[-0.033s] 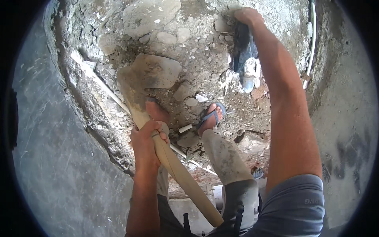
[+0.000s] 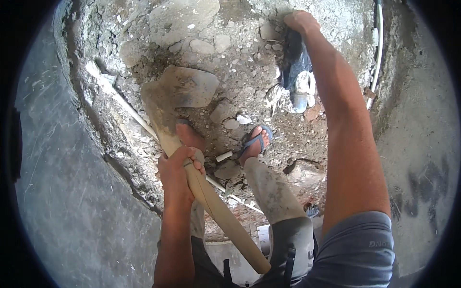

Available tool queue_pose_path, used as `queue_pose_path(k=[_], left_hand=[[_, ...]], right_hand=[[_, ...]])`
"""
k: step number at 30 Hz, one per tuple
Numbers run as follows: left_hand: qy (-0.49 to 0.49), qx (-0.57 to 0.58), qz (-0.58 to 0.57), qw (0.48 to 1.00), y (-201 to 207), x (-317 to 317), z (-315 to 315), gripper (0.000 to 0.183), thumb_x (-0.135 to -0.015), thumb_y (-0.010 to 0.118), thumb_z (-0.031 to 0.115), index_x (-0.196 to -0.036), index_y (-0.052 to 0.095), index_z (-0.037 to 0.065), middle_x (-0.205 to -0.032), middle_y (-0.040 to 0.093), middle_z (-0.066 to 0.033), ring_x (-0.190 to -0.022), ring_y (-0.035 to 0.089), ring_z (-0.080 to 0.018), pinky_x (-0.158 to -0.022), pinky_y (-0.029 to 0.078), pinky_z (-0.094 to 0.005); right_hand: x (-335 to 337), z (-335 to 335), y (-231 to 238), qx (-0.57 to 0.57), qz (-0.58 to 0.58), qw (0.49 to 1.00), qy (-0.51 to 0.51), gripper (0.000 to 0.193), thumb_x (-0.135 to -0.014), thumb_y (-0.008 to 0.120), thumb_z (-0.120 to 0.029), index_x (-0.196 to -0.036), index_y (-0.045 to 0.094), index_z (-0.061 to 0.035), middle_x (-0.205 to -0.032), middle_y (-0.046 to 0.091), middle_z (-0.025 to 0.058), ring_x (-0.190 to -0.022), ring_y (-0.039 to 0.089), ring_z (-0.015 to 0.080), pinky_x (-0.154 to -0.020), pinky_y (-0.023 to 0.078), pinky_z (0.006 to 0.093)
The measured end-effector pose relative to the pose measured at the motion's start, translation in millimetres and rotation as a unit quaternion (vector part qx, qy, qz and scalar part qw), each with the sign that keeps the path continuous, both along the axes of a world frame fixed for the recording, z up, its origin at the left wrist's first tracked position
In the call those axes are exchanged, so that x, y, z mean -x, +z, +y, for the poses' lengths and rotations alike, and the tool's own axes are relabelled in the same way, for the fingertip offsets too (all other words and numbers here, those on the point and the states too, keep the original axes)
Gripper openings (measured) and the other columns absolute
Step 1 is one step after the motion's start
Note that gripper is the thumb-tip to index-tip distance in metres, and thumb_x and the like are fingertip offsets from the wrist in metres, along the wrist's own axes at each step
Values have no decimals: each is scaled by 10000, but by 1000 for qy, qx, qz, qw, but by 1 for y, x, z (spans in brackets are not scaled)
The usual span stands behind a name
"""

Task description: The person breaks up concrete and debris on a floor using a pickaxe, then collects the pieces into an orange bucket by hand and with the tool.

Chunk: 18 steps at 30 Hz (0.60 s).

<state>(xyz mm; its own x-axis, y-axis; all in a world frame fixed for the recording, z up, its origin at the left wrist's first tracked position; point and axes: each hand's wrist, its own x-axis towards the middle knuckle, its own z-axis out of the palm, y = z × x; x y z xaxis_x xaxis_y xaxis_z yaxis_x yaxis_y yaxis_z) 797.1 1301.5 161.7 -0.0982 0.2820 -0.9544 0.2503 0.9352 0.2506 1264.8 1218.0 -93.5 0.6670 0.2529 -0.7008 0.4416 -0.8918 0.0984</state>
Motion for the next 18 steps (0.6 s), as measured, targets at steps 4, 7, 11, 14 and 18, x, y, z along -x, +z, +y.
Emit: queue_pose_path(k=[4, 7, 11, 14, 18], left_hand=[[-5, -24, -6, 1000, -3, -5, 1, 224, -788, 680, 14, -964, 546, -20, -723, 566, -83, -474, 574, -182, -426, 491, -326], [-36, -102, 11, 994, 5, 10, 6, 224, -797, 667, -7, -988, 552, -31, -735, 579, -83, -475, 575, -172, -421, 481, -315], [-84, -218, -58, 971, 11, -17, 1, 252, -803, 661, -22, -1028, 547, -32, -751, 592, -82, -482, 575, -158, -437, 482, -303], [-147, -308, 4, 940, 15, -49, 39, 240, -804, 679, 2, -1002, 546, -25, -751, 599, -86, -482, 573, -154, -445, 481, -299], [-326, -401, -55, 854, -26, -129, 130, 308, -821, 750, 119, -1023, 552, -3, -752, 638, -92, -561, 629, -173, -484, 518, -326]], right_hand=[[22, -19, 4, -173, -441, 869, 142, 407, -915, 606, -378, -1056, 714, -12, -953, 680, 219, -932, 691, 330, -861, 533, 481], [146, 23, 136, -242, -19, 970, 10, 458, -1048, 465, -461, -1106, 672, -56, -845, 603, 171, -625, 562, 231, -575, 513, 447], [385, -133, 174, -466, 401, 779, -125, 692, -873, 781, -316, -1456, 500, -70, -1232, 648, 165, -1196, 607, 330, -997, 470, 430], [429, -73, 295, -209, 457, 824, -261, 725, -794, 812, -230, -1412, 493, -24, -1206, 645, 214, -1120, 646, 355, -963, 491, 458], [376, 18, 231, -515, 403, 691, -309, 365, -833, 784, -248, -1046, 608, -10, -884, 686, 166, -765, 670, 255, -716, 527, 405]])
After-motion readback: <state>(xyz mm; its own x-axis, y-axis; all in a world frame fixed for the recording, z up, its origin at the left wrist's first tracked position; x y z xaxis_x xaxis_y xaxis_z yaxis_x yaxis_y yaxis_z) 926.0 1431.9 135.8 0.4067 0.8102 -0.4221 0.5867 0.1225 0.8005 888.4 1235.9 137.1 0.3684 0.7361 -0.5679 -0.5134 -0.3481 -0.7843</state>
